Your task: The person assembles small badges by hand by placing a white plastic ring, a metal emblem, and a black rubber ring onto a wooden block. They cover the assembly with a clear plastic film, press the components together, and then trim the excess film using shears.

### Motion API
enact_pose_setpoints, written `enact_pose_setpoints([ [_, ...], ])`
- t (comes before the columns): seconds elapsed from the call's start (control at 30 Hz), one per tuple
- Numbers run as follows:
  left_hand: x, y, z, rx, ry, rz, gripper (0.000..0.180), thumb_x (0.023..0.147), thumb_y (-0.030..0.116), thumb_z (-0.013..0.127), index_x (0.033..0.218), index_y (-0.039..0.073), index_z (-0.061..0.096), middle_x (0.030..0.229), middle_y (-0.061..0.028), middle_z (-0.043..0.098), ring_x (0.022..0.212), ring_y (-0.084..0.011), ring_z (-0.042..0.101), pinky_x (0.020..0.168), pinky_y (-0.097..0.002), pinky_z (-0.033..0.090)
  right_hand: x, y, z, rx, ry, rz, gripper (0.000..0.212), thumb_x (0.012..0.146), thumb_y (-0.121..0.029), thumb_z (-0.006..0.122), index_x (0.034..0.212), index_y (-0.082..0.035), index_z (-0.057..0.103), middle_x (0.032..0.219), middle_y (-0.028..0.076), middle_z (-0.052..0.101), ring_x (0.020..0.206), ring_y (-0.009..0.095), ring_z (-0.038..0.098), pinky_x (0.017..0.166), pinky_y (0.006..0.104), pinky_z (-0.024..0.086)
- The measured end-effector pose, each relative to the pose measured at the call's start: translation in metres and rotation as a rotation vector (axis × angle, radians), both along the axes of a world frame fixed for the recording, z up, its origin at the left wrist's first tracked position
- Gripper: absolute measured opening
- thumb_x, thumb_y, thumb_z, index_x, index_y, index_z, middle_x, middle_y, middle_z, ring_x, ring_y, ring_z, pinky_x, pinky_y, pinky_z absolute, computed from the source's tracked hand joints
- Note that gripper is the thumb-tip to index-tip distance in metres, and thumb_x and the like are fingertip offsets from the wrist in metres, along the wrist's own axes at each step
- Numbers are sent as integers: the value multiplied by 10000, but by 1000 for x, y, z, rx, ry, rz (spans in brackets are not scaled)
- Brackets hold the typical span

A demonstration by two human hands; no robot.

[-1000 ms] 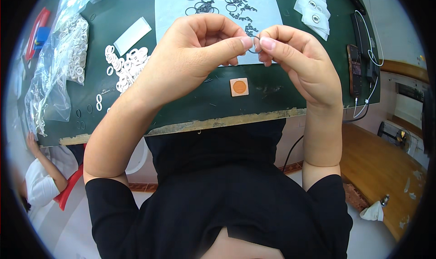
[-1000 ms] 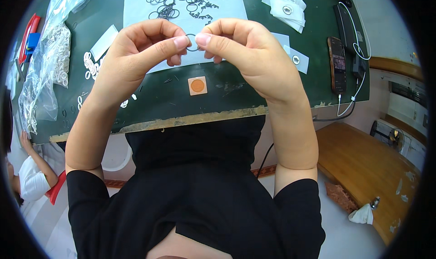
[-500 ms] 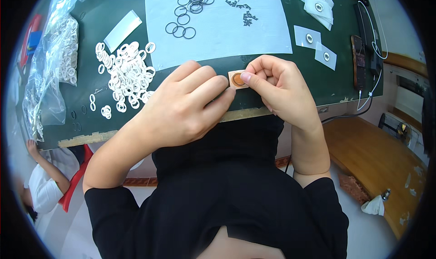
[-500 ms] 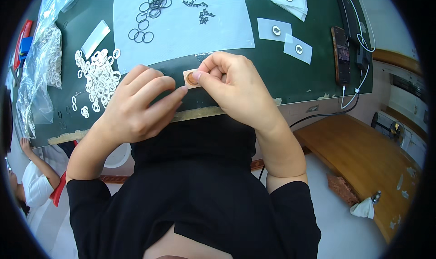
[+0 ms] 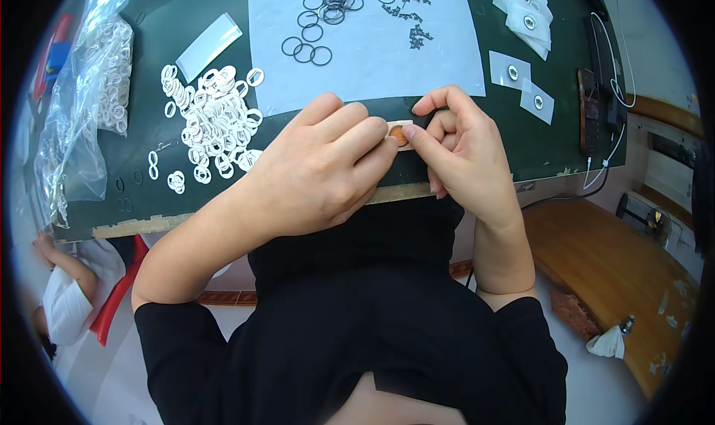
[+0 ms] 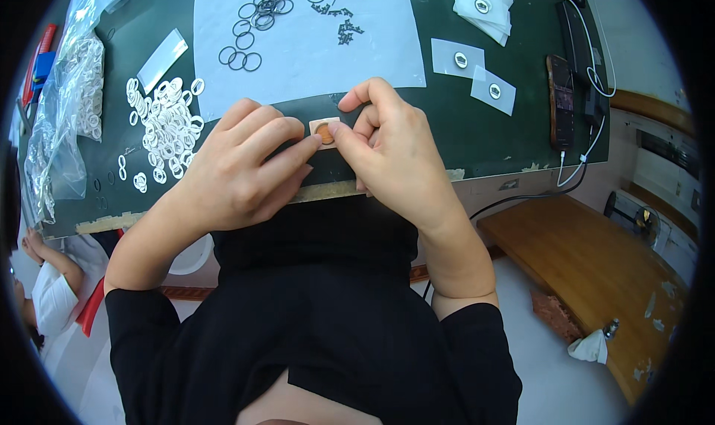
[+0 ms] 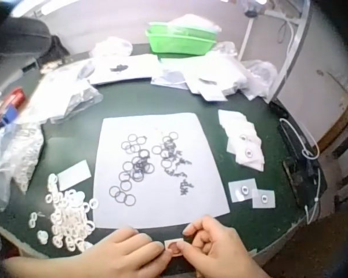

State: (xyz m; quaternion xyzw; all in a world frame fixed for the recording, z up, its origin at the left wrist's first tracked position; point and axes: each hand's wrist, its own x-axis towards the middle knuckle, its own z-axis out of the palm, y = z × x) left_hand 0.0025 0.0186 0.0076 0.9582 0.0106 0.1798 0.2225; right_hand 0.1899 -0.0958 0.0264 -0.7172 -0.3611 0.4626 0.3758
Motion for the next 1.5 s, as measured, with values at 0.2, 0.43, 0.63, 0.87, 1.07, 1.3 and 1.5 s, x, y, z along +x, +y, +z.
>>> enact_pose_setpoints([
  [0.2,29,33,10,-84,-73,175,270,813,39,751,1074,16,687,993,-123,624,905,-319,618,809,-406,493,36,25,-9,296,-475,-17,162,902,-135,722,968,6,677,825,77,637,690,127,646,607,281,487],
  [0.43,58,56,-3,-163,97,255,164,878,70,687,1028,6,672,986,-141,637,970,-314,647,872,-398,521,37,55,-19,237,-793,40,183,889,-182,715,965,-15,711,971,150,680,863,311,682,795,407,537],
  [0.63,55,57,-2,-261,80,267,194,873,77,698,1052,4,679,983,-137,636,952,-301,640,878,-388,520,40,60,-21,227,-660,157,152,928,-153,671,973,-8,685,978,149,664,847,308,672,785,386,532],
  [0.87,31,35,19,-926,105,354,227,953,163,734,1056,-38,717,895,-44,711,802,-98,632,754,-257,512,29,35,20,462,-495,381,63,917,-14,647,957,21,612,915,162,593,797,321,611,724,375,496],
  [1.07,19,10,27,-1307,17,424,198,970,159,735,1033,-28,756,853,-42,718,769,-71,644,682,-227,511,6,15,25,454,-347,257,148,899,6,677,1035,29,622,927,141,658,834,254,692,746,328,545],
  [1.3,7,-40,0,-1627,-328,457,168,997,81,672,1079,-48,741,954,-123,753,810,-140,675,730,-281,542,-14,-16,3,418,360,-92,143,969,-3,674,1095,47,628,1031,93,718,960,144,705,895,289,569],
  [1.5,11,-55,-5,-1665,-433,467,158,999,63,663,1082,-47,739,959,-127,745,822,-155,679,785,-296,546,-14,-23,-8,471,409,-65,105,984,1,657,1078,44,632,1077,101,693,1028,144,680,939,288,541],
])
